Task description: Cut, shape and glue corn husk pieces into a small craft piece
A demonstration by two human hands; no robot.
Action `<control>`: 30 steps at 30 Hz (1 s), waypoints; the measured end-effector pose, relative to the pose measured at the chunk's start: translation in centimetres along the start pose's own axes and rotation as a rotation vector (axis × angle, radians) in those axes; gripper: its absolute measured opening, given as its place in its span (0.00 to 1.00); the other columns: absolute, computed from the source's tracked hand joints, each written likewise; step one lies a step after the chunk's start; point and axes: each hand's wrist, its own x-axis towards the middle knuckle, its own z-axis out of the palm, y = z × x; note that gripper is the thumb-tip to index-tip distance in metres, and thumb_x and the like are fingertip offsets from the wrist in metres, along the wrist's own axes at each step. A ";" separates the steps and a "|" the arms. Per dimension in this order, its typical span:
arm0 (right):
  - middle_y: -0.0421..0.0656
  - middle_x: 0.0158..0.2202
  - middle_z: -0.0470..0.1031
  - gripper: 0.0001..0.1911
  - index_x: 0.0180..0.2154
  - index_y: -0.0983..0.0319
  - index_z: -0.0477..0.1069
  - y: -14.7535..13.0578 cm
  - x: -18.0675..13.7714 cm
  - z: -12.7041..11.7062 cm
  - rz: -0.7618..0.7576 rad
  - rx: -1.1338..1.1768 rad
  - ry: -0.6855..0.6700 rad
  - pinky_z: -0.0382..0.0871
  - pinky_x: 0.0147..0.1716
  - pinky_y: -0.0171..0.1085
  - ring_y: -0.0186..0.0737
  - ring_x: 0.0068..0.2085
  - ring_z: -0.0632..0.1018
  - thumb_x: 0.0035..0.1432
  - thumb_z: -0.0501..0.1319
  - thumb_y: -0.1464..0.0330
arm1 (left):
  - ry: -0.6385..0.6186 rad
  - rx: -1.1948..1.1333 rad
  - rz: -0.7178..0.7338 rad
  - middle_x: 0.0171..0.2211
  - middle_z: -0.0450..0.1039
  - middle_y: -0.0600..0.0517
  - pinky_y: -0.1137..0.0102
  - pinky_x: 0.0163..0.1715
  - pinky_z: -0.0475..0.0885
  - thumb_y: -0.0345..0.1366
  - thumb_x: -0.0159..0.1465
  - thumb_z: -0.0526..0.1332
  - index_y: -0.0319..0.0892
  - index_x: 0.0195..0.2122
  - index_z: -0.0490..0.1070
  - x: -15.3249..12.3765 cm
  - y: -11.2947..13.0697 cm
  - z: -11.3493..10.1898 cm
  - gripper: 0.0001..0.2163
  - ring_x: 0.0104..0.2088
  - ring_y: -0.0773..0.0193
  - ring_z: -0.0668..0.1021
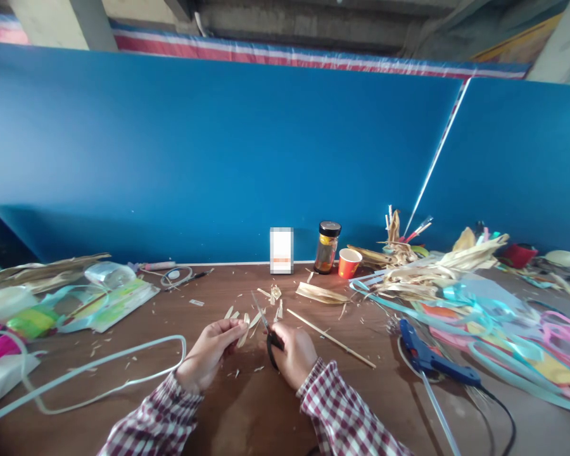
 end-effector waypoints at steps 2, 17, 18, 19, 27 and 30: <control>0.39 0.26 0.74 0.14 0.39 0.61 0.72 0.4 0.2 0.1 0.049 0.149 0.063 0.65 0.27 0.34 0.38 0.27 0.74 0.54 0.60 0.60 | -0.025 0.070 0.004 0.15 0.62 0.57 0.75 0.20 0.53 0.41 0.49 0.67 0.38 0.22 0.73 -0.1 0.0 0.2 0.10 0.18 0.73 0.61; 0.38 0.28 0.74 0.11 0.38 0.61 0.71 0.8 0.1 -0.1 -0.097 0.127 -0.046 0.65 0.27 0.31 0.34 0.28 0.74 0.49 0.61 0.72 | -0.231 0.527 0.198 0.14 0.67 0.54 0.74 0.20 0.53 0.35 0.50 0.63 0.43 0.17 0.75 -0.3 -2.2 0.6 0.07 0.17 0.67 0.64; 0.38 0.27 0.74 0.11 0.37 0.60 0.71 0.7 0.0 -0.1 -0.122 0.059 -0.050 0.64 0.27 0.31 0.35 0.28 0.74 0.49 0.61 0.72 | -0.212 0.554 0.223 0.14 0.67 0.54 0.73 0.20 0.52 0.34 0.49 0.63 0.44 0.16 0.74 -0.3 -2.2 0.5 0.06 0.18 0.67 0.64; 0.38 0.27 0.74 0.11 0.37 0.60 0.72 0.6 0.0 0.0 -0.146 -0.002 -0.060 0.63 0.28 0.31 0.35 0.28 0.74 0.49 0.60 0.73 | -0.196 0.583 0.246 0.13 0.66 0.55 0.73 0.20 0.52 0.32 0.47 0.64 0.44 0.15 0.74 -0.4 -2.1 0.4 0.06 0.18 0.67 0.64; 0.38 0.28 0.72 0.13 0.39 0.60 0.68 0.2 0.1 0.1 -0.076 0.195 0.089 0.65 0.29 0.33 0.35 0.28 0.72 0.47 0.58 0.74 | -0.051 0.332 0.218 0.25 0.75 0.51 0.71 0.28 0.64 0.34 0.47 0.68 0.44 0.28 0.78 -0.4 -1.2 1.0 0.06 0.25 0.62 0.72; 0.38 0.28 0.70 0.13 0.39 0.60 0.64 0.2 0.6 0.2 0.070 0.527 0.219 0.66 0.27 0.34 0.35 0.27 0.72 0.48 0.58 0.70 | 0.068 0.037 0.224 0.37 0.75 0.48 0.70 0.33 0.69 0.37 0.47 0.69 0.44 0.45 0.72 -0.6 -1.0 1.8 0.22 0.33 0.62 0.75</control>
